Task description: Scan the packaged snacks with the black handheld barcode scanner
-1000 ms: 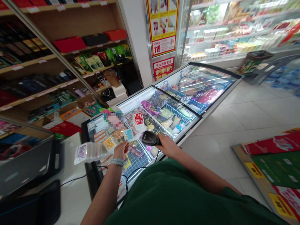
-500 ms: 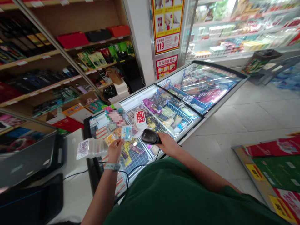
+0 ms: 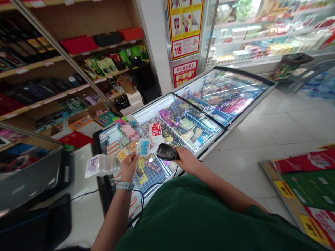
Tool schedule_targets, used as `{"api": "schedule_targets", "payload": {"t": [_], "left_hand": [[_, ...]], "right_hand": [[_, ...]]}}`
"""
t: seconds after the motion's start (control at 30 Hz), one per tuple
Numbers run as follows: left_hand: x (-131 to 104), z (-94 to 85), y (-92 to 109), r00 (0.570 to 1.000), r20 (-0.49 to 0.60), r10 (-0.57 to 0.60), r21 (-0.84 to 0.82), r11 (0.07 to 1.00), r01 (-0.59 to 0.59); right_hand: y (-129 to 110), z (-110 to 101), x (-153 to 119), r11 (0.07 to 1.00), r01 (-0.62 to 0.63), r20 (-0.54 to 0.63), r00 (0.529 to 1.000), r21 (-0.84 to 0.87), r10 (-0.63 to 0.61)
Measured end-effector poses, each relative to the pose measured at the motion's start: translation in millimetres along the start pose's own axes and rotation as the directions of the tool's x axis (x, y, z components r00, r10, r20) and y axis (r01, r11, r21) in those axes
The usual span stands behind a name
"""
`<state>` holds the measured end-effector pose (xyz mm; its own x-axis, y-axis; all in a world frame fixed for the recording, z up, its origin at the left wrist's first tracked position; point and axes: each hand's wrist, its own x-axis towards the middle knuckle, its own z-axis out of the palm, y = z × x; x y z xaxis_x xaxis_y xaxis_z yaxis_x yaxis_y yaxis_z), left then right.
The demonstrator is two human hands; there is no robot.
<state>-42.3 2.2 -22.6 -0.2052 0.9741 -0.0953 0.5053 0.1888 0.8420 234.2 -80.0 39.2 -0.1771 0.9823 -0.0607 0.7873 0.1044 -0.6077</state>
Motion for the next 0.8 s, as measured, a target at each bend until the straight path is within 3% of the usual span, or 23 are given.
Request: {"api": "schedule_targets", "payload": {"t": [0.47, 0.8], "left_hand": [[1.3, -3.5, -3.9, 0.999, 0.020, 0.033, 0.063, 0.997, -0.034], [3.5, 0.6, -9.6, 0.999, 0.037, 0.002, -0.004, 1.000, -0.002]], "right_hand": [[-0.1, 0.8, 1.2, 1.000, -0.006, 0.009, 1.000, -0.021, 0.006], [0.6, 2.4, 1.3, 0.999, -0.011, 0.009, 1.000, -0.036, 0.012]]}}
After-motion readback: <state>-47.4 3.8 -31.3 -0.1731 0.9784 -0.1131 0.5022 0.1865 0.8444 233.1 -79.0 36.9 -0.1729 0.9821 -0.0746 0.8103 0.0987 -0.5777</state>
